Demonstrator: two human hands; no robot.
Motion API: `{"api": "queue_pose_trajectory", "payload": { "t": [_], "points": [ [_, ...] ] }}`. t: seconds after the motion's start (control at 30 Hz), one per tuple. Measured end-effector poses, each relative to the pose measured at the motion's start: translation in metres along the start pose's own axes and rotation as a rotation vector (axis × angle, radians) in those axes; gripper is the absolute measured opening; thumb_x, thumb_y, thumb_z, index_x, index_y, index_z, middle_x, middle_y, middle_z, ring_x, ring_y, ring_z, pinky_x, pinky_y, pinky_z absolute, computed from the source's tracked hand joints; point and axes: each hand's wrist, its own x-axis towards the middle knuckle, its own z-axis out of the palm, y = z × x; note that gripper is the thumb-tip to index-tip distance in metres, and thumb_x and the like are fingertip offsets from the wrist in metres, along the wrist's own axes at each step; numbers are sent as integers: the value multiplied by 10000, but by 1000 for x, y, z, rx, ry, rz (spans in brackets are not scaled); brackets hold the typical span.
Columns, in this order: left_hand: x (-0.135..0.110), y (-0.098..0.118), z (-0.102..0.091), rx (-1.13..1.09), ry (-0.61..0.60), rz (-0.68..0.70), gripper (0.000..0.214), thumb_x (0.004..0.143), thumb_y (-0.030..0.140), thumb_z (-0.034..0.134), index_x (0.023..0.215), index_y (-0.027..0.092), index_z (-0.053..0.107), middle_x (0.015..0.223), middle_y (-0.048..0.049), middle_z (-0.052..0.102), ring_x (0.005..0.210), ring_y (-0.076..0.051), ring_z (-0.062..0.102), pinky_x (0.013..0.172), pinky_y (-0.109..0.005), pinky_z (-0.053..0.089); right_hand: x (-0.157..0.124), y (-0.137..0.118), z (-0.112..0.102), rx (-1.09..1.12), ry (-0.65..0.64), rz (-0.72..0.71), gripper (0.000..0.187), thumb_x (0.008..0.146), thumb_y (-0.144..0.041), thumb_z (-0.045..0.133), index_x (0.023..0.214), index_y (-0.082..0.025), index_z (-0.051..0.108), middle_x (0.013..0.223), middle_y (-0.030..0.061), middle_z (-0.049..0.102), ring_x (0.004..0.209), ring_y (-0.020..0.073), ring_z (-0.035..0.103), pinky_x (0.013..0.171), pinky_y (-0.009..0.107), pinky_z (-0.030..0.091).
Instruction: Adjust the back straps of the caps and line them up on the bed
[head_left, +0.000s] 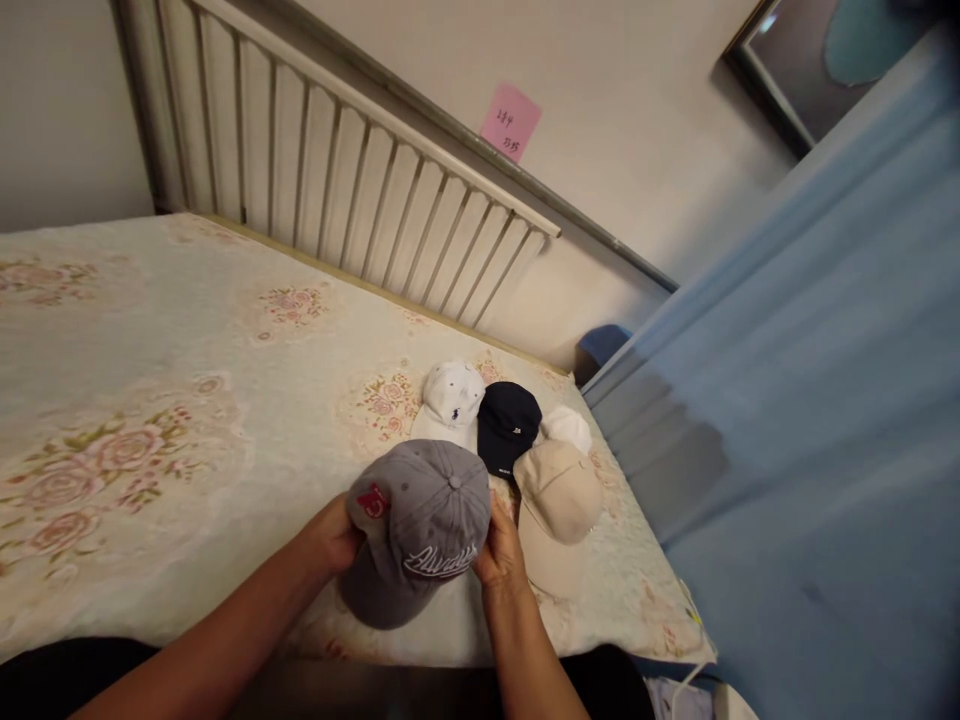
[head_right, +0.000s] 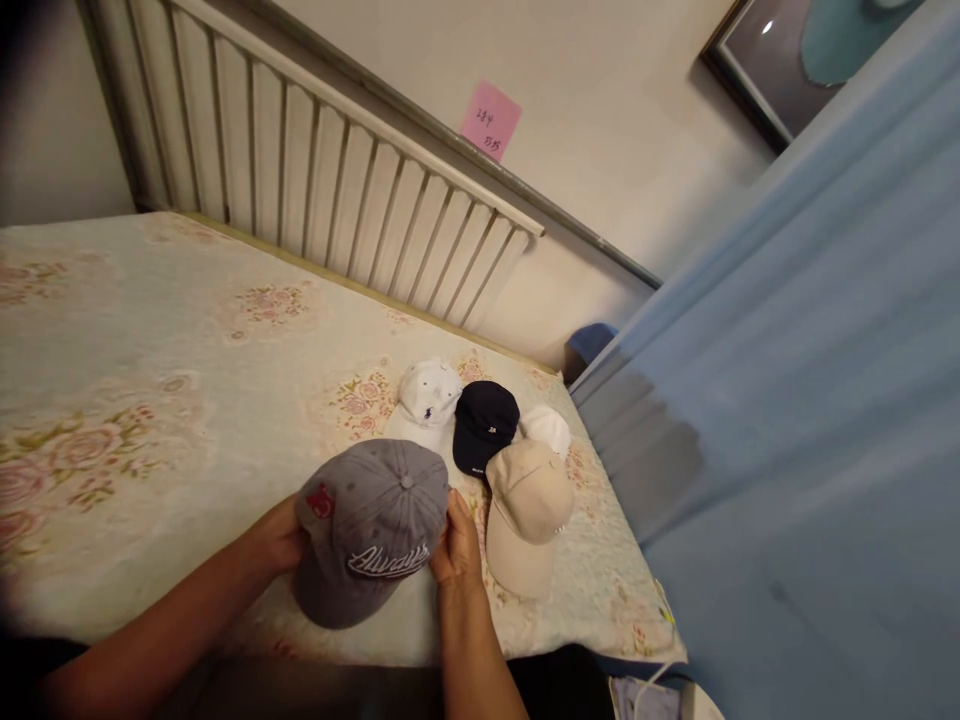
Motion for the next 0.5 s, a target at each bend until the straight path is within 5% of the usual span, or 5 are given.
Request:
{"api": "queue_pose_trajectory", "payload": {
  "t": [0.17,0.33,0.5],
  "points": [
    [-5,5,-6,-32,20,129,239,849,172,436,988,142,628,700,-43,718,626,-188,675,654,-308,542,-6,-7,-8,14,33,-47,198,734,-295,692,907,-198,684,931,27,733,885,191,668,901,348,486],
    [-11,2,15,47,-92,183,307,884,349,464,1032,139,632,849,-86,732,825,-241,692,745,-356,548,-18,-23,-2,2,31,-94,268,736,-296,684,990,-211,672,1020,38,716,974,204,646,920,359,477],
    [5,-1,39,85,-119,196,269,836,201,549,1086,126,617,842,-67,739,830,-232,695,785,-345,541,-24,-42,0,-60,-25,-169,323,766,-296,643,1078,-211,651,1090,57,696,1033,228,624,903,372,490]
  ]
}}
